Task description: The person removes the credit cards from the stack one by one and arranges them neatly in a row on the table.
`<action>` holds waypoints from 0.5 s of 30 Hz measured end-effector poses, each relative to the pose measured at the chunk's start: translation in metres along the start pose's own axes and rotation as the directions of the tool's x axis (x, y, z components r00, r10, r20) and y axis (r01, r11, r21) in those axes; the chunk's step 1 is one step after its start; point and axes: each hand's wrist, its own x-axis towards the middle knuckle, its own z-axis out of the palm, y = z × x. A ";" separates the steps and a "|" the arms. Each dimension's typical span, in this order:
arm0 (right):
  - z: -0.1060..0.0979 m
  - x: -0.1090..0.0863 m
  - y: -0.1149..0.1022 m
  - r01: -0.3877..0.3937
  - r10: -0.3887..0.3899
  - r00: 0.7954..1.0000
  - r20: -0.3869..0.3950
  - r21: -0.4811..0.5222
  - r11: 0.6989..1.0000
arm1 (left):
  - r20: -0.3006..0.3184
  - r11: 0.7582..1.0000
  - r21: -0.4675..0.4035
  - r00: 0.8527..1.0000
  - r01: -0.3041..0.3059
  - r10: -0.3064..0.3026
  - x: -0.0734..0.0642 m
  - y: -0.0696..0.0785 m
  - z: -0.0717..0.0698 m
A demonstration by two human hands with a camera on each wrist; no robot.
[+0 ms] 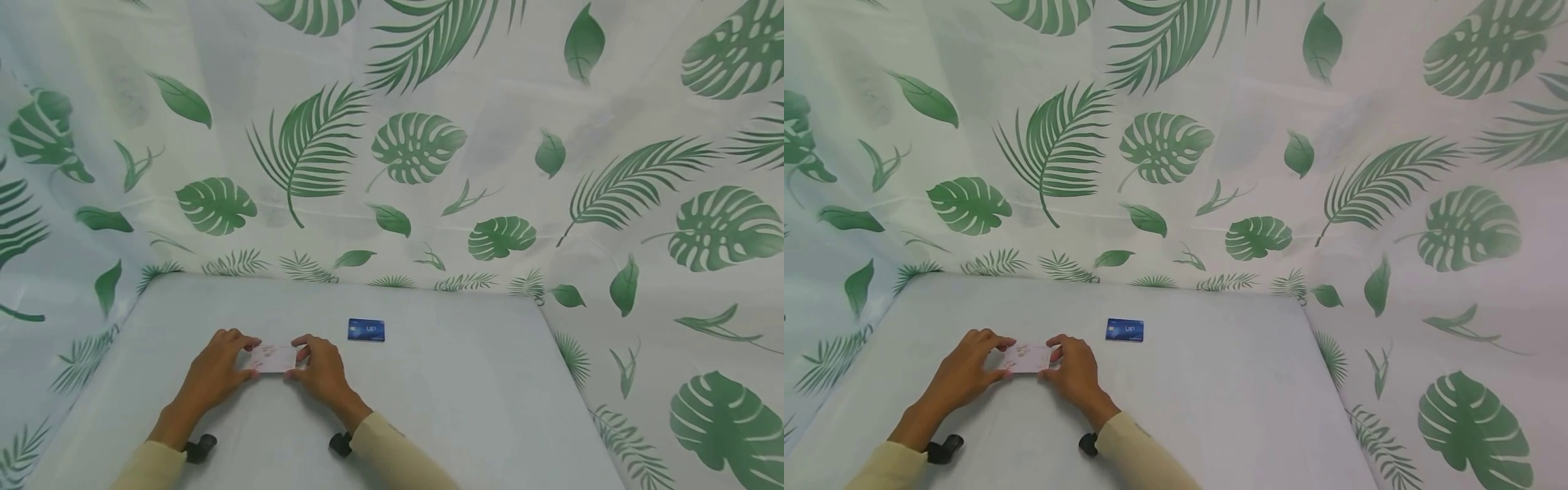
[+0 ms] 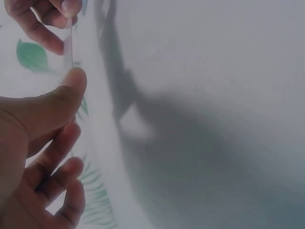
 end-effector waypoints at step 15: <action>0.036 0.006 -0.013 0.023 -0.020 1.000 0.021 -0.118 0.993 | 0.013 0.998 0.044 0.999 0.035 -0.036 -0.013 -0.029 -0.001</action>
